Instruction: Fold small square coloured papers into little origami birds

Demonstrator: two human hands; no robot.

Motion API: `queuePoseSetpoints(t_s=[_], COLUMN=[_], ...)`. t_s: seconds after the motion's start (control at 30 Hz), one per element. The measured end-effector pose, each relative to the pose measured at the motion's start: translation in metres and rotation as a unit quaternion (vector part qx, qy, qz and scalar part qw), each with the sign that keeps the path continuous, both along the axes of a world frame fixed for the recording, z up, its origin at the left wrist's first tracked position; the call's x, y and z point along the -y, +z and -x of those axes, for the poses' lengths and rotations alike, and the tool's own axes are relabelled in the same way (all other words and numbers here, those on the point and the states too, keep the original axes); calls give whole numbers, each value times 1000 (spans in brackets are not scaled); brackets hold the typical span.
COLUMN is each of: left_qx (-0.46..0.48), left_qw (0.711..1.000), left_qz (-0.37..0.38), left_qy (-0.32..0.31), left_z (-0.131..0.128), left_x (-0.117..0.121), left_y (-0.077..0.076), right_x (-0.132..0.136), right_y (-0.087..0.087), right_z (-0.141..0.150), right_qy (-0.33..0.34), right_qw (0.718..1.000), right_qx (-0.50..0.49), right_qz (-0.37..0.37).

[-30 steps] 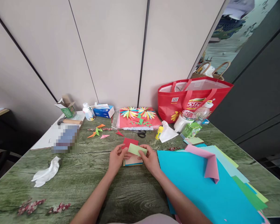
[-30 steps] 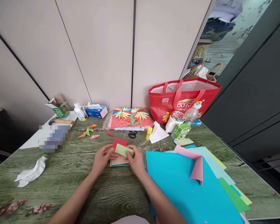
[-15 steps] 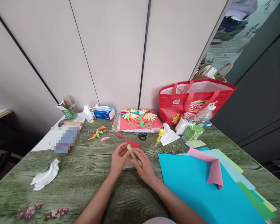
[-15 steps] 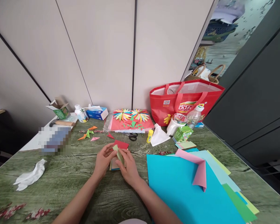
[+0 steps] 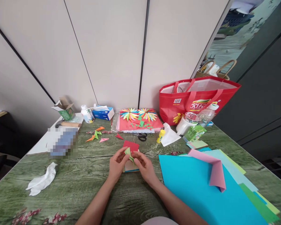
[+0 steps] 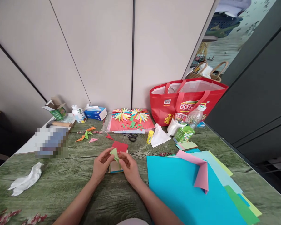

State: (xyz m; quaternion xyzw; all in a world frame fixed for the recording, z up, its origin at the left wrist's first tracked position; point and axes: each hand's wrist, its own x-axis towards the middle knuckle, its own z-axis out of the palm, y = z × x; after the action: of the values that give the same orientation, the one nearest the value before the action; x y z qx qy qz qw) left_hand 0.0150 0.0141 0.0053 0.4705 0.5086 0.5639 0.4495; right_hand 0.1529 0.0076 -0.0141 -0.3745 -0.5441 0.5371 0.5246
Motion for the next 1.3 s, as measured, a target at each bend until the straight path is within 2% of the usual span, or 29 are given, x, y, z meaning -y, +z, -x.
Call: queuePoseSetpoints(t_s=[0.2,0.4,0.5,0.63,0.7,0.87,0.97,1.1,1.23,1.3], left_qx=[18,41,43,29,25,19,20,51,119,133], left_qw=[999,998,998,999,999,999,999,997,982,975], left_qz=[-8,12,8,18,33,33,37,37,41,42], left_qy=[-37,-44,-41,-23,-3,22,15,-33,-139,-175], left_z=[-2,3,7,13,14,15,15,14,11,9], left_x=[0,-3,-5,-8,-9,-10,-10,-8,-5,-3], left_y=[-5,-9,-10,-11,-12,-14,-15,-13,-8,-5], right_x=[2,2,-1,-7,-10,-11,-10,-11,-12,-11], right_y=[-2,-6,-4,-3,-4,-3,-1,-1,-2,-3], right_z=[-2,-3,-7,-14,-16,-17,-15,-16,-17,-16], right_qy=[-86,-147,-106,-15,37,82,72,3,-77,-93], right_qw=[988,982,982,997,997,994,994,995,989,990], right_qx=[122,107,132,71,30,44,37,64,103,97], right_qz=[-33,-54,-81,24,53,-59,-79,-77,-71,-39])
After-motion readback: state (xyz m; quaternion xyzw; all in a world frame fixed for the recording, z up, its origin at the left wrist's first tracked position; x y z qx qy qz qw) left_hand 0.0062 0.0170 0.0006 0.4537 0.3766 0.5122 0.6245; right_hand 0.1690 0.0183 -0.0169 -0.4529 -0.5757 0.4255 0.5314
